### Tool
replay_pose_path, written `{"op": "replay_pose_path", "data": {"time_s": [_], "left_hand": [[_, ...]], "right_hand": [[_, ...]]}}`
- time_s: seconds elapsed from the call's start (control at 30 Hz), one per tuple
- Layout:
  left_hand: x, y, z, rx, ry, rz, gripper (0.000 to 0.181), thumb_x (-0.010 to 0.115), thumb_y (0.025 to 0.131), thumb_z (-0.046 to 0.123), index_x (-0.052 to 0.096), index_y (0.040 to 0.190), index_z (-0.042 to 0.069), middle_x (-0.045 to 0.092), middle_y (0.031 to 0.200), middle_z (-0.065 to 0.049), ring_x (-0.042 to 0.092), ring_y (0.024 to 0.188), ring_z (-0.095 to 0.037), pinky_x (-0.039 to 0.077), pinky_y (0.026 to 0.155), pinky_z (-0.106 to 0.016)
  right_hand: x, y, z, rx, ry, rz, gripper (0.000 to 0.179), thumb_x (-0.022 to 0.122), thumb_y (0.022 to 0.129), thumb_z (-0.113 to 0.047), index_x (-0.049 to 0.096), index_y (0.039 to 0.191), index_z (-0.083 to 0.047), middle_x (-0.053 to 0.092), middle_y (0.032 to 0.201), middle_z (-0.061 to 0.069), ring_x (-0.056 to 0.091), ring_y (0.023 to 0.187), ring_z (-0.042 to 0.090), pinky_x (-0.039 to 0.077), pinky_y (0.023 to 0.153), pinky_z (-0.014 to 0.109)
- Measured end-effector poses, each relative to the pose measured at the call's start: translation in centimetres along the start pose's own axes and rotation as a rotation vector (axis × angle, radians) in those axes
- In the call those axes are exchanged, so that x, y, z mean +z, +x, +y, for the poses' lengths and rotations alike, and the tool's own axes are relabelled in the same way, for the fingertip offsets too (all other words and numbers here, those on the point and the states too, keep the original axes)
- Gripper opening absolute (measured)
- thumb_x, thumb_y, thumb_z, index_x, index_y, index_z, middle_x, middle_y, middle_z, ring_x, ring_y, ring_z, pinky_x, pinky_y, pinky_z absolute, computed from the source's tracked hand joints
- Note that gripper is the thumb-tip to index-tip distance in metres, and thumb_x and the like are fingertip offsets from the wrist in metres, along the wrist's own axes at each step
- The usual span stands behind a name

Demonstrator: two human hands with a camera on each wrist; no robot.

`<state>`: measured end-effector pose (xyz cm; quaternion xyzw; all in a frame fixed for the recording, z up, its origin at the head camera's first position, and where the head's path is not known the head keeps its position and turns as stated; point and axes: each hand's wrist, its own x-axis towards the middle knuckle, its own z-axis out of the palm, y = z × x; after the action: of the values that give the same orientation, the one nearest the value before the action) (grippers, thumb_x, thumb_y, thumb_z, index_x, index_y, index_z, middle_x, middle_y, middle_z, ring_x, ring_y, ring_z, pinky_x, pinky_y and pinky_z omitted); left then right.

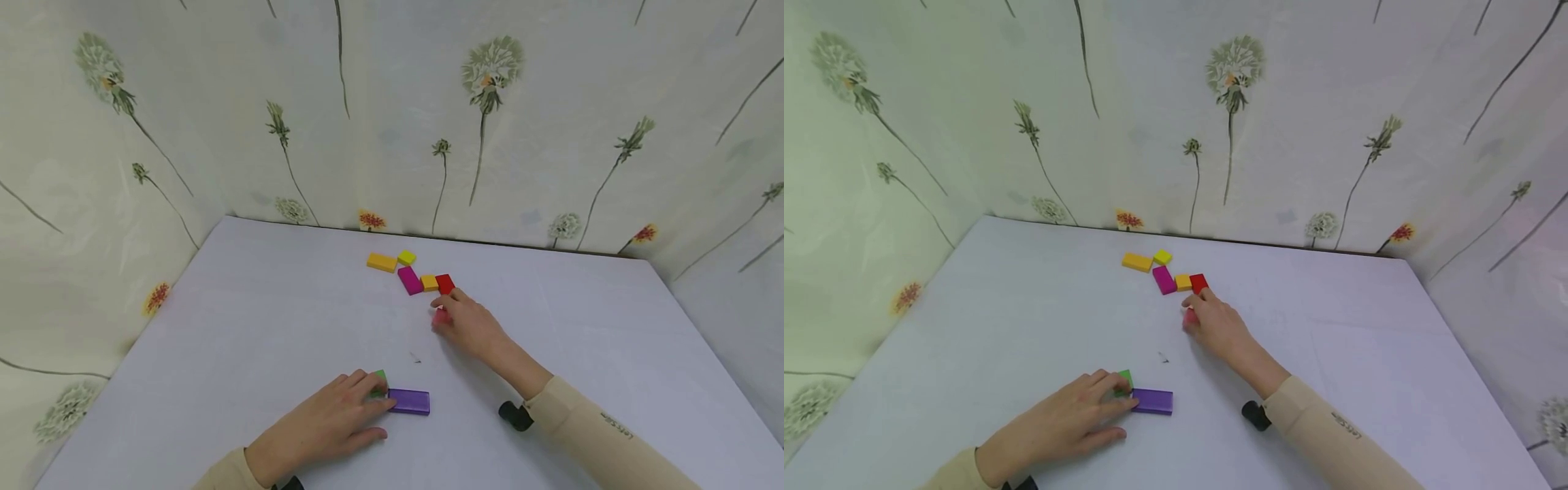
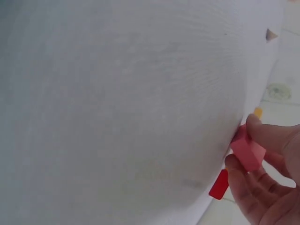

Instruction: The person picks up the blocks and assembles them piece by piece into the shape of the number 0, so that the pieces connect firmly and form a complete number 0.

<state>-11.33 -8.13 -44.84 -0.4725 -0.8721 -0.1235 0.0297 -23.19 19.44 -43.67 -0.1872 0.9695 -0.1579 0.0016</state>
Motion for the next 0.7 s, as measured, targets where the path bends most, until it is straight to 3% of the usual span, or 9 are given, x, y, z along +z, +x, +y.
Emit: {"op": "replay_pose_path", "data": {"time_s": [0.27, 0.43, 0.7], "left_hand": [[0.0, 0.0, 0.0, 0.007, 0.025, 0.003, 0.041, 0.064, 0.094, 0.043, 0.067, 0.127, 0.019, 0.053, 0.12, 0.002, 0.051, 0.104, -0.013, 0.046, 0.083, -0.028], [-0.1, 0.0, -0.1, -0.004, 0.029, -0.027, 0.041, 0.064, 0.094, 0.042, 0.066, 0.128, 0.02, 0.052, 0.121, 0.002, 0.05, 0.106, -0.013, 0.046, 0.085, -0.028], [-0.3, 0.2, 0.1, -0.022, 0.086, -0.046, 0.036, 0.07, 0.092, 0.032, 0.067, 0.127, 0.023, 0.054, 0.121, 0.003, 0.052, 0.106, -0.012, 0.046, 0.087, -0.028]], "right_hand": [[-1.2, -0.6, 0.5, 0.025, 0.282, 0.04, 0.016, 0.073, 0.087, -0.009, 0.066, 0.1, -0.004, 0.065, 0.092, 0.006, 0.062, 0.085, 0.023, 0.055, 0.073, 0.034], [-1.5, -1.2, 1.1, 0.076, 0.365, 0.028, 0.021, 0.073, 0.088, -0.012, 0.066, 0.106, -0.003, 0.067, 0.097, 0.008, 0.064, 0.09, 0.026, 0.056, 0.074, 0.035], [-1.4, -2.6, 1.2, 0.113, 0.408, -0.053, 0.031, 0.072, 0.089, -0.016, 0.067, 0.118, -0.006, 0.065, 0.091, 0.001, 0.064, 0.088, 0.021, 0.054, 0.075, 0.033]]}}
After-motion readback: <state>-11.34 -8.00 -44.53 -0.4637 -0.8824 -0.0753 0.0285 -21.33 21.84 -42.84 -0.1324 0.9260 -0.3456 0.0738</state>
